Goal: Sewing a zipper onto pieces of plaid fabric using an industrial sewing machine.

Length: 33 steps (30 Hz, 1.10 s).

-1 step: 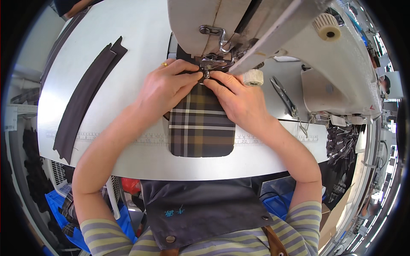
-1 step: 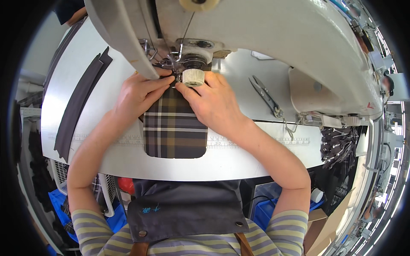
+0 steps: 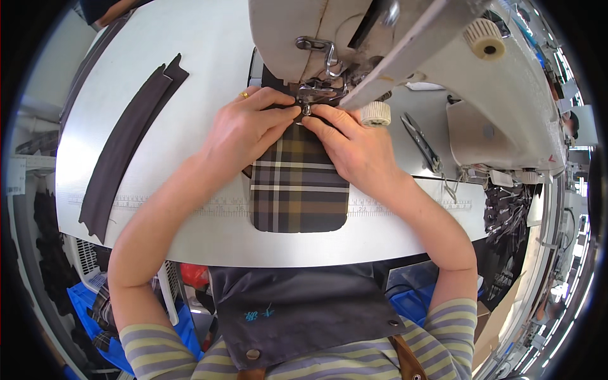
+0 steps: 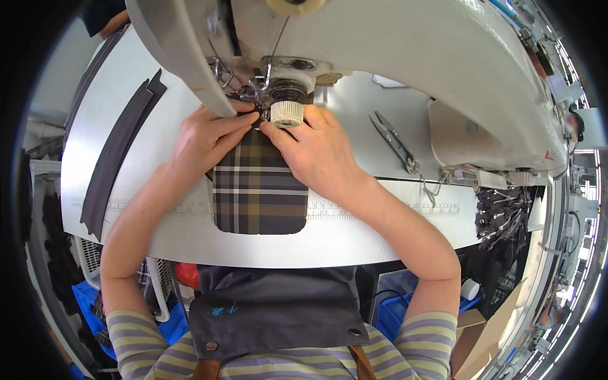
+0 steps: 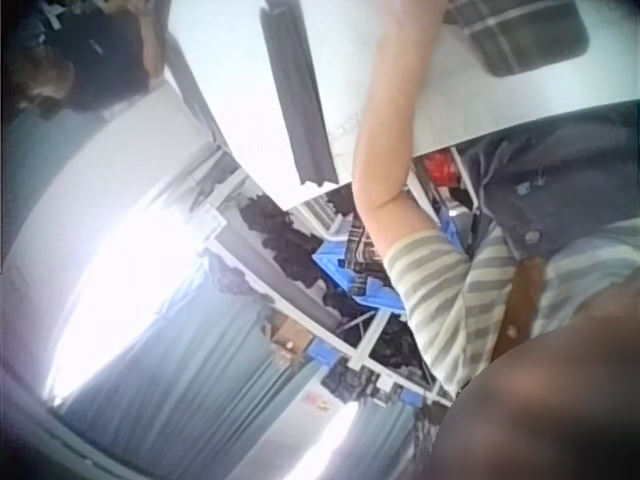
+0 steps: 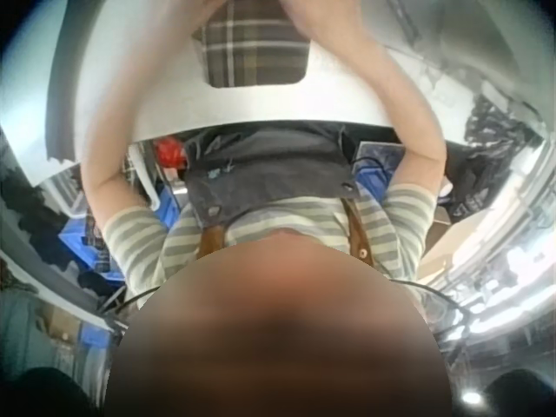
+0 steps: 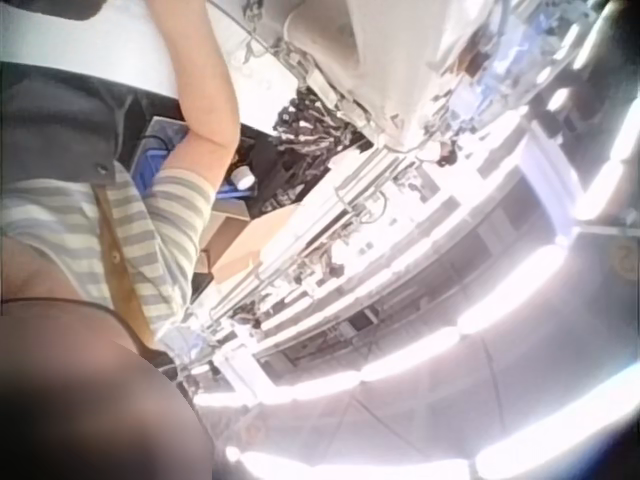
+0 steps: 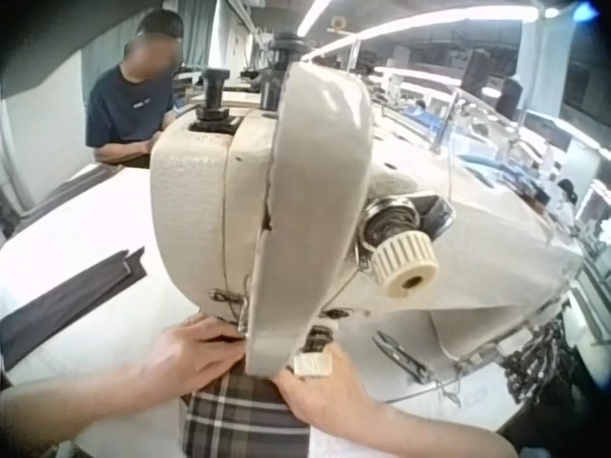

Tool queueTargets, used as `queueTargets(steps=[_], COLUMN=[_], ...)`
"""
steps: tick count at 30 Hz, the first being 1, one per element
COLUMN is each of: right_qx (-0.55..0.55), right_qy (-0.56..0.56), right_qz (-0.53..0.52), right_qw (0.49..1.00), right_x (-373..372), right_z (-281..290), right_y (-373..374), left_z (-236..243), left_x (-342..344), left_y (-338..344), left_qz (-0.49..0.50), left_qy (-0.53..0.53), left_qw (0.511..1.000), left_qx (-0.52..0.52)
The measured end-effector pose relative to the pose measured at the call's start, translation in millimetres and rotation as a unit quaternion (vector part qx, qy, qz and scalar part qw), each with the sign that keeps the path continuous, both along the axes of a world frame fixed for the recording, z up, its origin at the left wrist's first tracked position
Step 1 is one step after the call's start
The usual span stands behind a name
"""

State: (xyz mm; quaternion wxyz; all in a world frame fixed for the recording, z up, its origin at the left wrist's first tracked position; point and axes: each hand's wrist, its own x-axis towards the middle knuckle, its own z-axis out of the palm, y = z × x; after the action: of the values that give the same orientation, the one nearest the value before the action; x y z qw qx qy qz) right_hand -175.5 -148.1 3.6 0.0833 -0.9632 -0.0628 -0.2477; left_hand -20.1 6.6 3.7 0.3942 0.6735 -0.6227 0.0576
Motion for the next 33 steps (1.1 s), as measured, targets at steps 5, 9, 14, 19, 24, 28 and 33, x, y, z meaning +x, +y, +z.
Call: queueTargets(steps=[5, 9, 14, 19, 24, 28, 33], right_qx=[0.0, 0.21, 0.694, 0.706, 0.732, 0.694, 0.695], right_qy=[0.023, 0.011, 0.209, 0.18, 0.161, 0.14, 0.124], right_qz=[-0.025, -0.068, -0.118, -0.103, -0.088, -0.128, -0.117], right_qw=[0.999, 0.975, 0.679, 0.677, 0.656, 0.694, 0.699], right_x=[-2.1, -9.4, 9.2, 17.8, 17.3, 20.3, 19.9], right_z=[2.2, 13.4, 45.9, 31.8, 29.1, 31.9, 28.0], right_y=[1.2, -0.1, -20.2, -18.1, -18.3, -3.6, -5.9], left_z=[-0.5, -2.4, 0.8, 1.4, 2.0, 0.6, 3.7], left_x=[0.9, -0.1, -0.9, 0.7, 2.6, 1.2, -6.5], left_y=[-1.1, -0.9, 0.6, 1.1, 0.9, -1.3, -1.0], left_qz=[-0.003, 0.004, 0.012, 0.009, -0.002, 0.011, 0.018], left_qy=[-0.011, -0.011, 0.021, 0.025, 0.002, -0.019, -0.153], left_qw=[1.0, 1.0, 0.998, 0.998, 0.999, 0.998, 0.986], left_qx=[-0.001, 0.0, 0.057, 0.064, 0.048, 0.067, 0.063])
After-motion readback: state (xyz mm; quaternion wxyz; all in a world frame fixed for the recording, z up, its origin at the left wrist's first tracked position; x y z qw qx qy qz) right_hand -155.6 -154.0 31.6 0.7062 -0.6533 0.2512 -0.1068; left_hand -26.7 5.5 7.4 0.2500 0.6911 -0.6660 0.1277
